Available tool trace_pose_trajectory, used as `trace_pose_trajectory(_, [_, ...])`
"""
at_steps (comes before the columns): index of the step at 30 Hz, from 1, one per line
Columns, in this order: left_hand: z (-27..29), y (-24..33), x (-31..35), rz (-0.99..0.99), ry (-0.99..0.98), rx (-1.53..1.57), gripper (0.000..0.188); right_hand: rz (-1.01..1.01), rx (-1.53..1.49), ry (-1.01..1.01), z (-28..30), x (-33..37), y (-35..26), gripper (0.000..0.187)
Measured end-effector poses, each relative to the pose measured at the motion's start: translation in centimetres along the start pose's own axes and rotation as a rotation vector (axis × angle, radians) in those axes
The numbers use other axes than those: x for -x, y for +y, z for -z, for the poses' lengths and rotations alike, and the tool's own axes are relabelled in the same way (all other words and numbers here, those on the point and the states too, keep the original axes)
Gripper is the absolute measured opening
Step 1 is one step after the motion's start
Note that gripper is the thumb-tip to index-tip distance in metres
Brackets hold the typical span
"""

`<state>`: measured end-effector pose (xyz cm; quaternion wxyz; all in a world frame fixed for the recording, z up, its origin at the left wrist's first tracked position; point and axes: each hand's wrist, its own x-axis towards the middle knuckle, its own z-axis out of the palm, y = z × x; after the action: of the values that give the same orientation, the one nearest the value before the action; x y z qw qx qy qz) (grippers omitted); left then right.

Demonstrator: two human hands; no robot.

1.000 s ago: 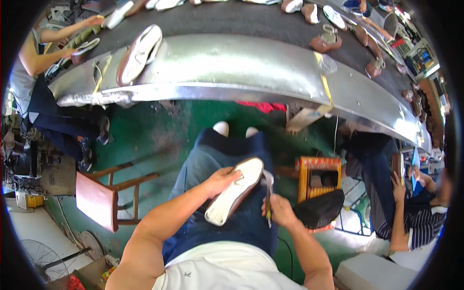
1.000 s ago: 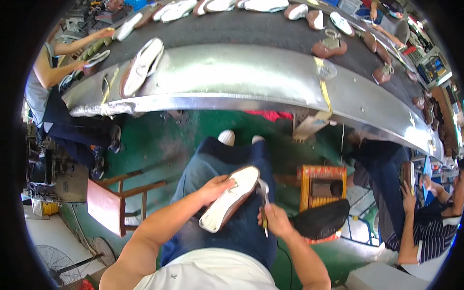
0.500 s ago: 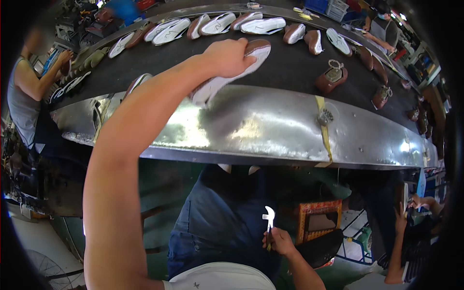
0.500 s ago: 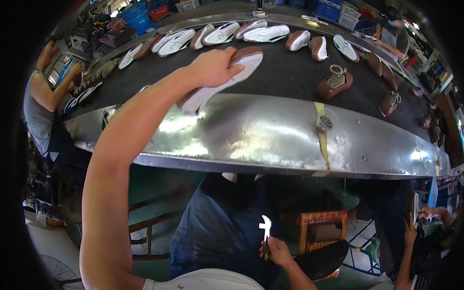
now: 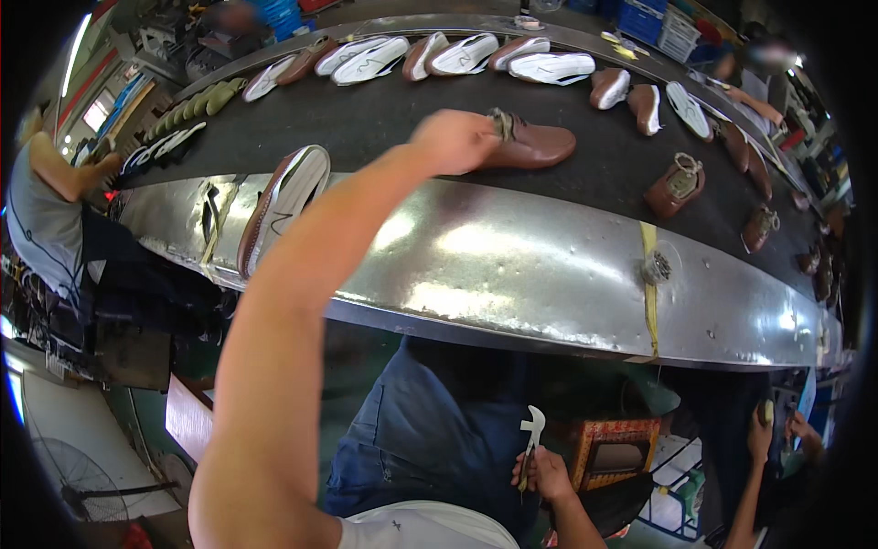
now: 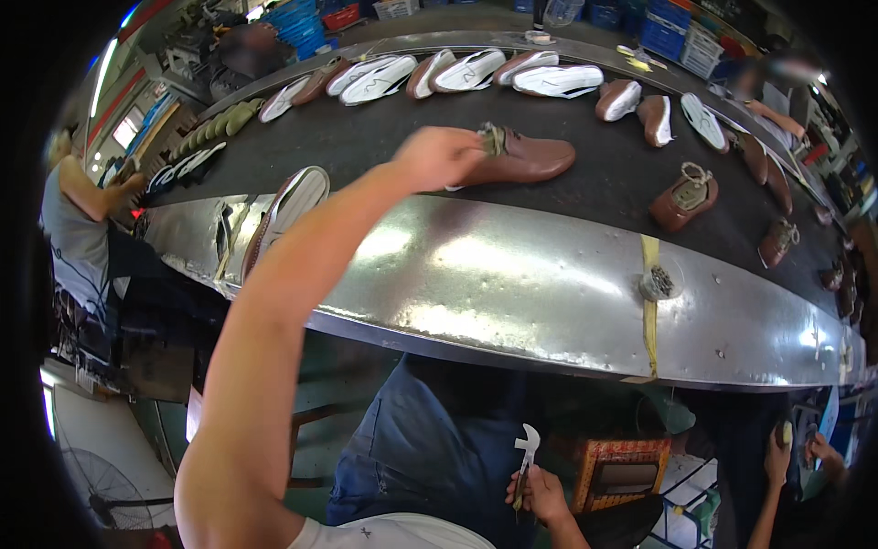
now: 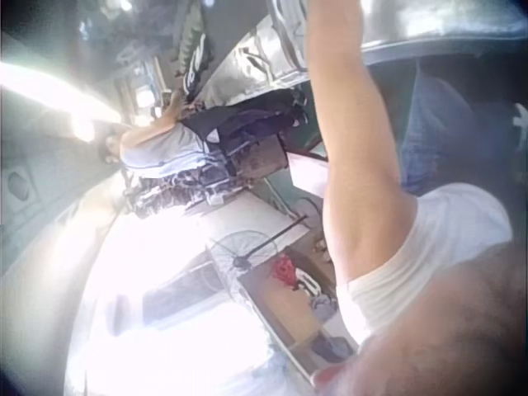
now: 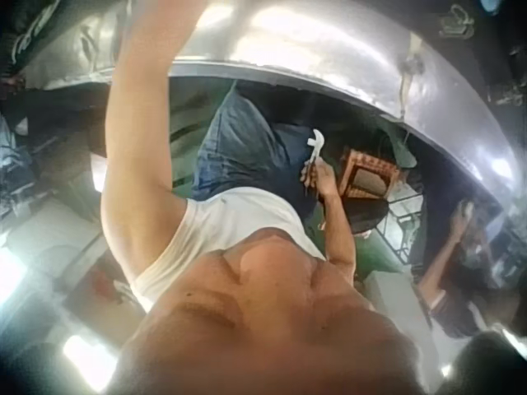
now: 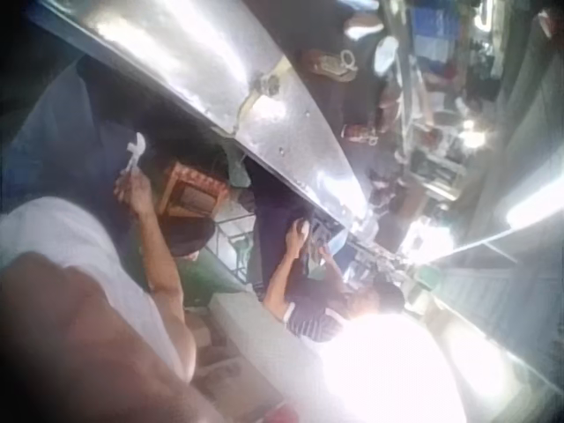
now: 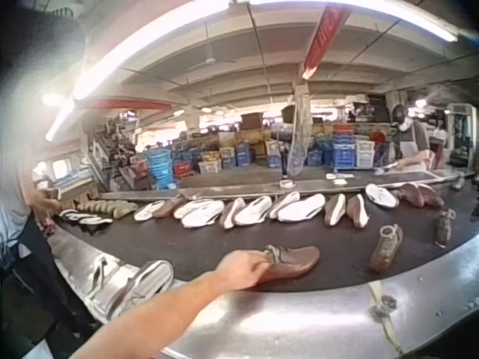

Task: Adjust shoe uppers by stretching them over the last using lasting pincers and moving them on a conveyor belt.

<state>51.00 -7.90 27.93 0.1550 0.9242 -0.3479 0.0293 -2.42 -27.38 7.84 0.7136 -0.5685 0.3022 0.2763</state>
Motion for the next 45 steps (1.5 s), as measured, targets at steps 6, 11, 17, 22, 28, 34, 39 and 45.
trace_pose_trajectory(6, [10.1, -16.6, 14.5, 0.701, -0.044, -0.460, 0.082, -0.022, 0.040, -0.046, -0.9, 0.3, 0.9, 0.058])
trace_pose_trajectory(11, [9.7, -19.7, 20.5, 0.880, 0.062, 0.434, 0.068, 0.016, 0.041, -0.018, -2.2, 2.1, 3.2, 0.057])
trace_pose_trajectory(17, [5.8, -8.0, 31.2, 0.669, 0.138, 1.548, 0.052, 0.042, 0.042, 0.024, -3.3, 3.6, 7.3, 0.054])
trace_pose_trajectory(22, [-6.5, 7.3, 45.0, 0.349, 0.270, 1.968, 0.063, 0.230, 0.107, -0.022, -6.3, 7.2, 6.4, 0.026])
trace_pose_trajectory(28, [-13.1, 14.9, 50.8, 0.257, -0.095, 1.595, 0.085, 0.259, 0.303, -0.006, -11.0, 13.6, 3.1, 0.023])
trace_pose_trajectory(34, [-12.2, 15.2, 50.9, 0.221, -0.169, 1.634, 0.074, 0.344, 0.418, -0.215, -13.4, 14.2, 2.6, 0.026])
trace_pose_trajectory(39, [-12.3, 15.9, 51.3, 0.051, 0.017, 1.001, 0.062, 0.247, 0.255, -0.378, -13.7, 14.6, -0.7, 0.026])
trace_pose_trajectory(45, [-11.5, 16.2, 51.3, 0.125, 0.051, 1.164, 0.047, 0.000, 0.327, -0.388, -13.8, 13.5, -3.2, 0.022])
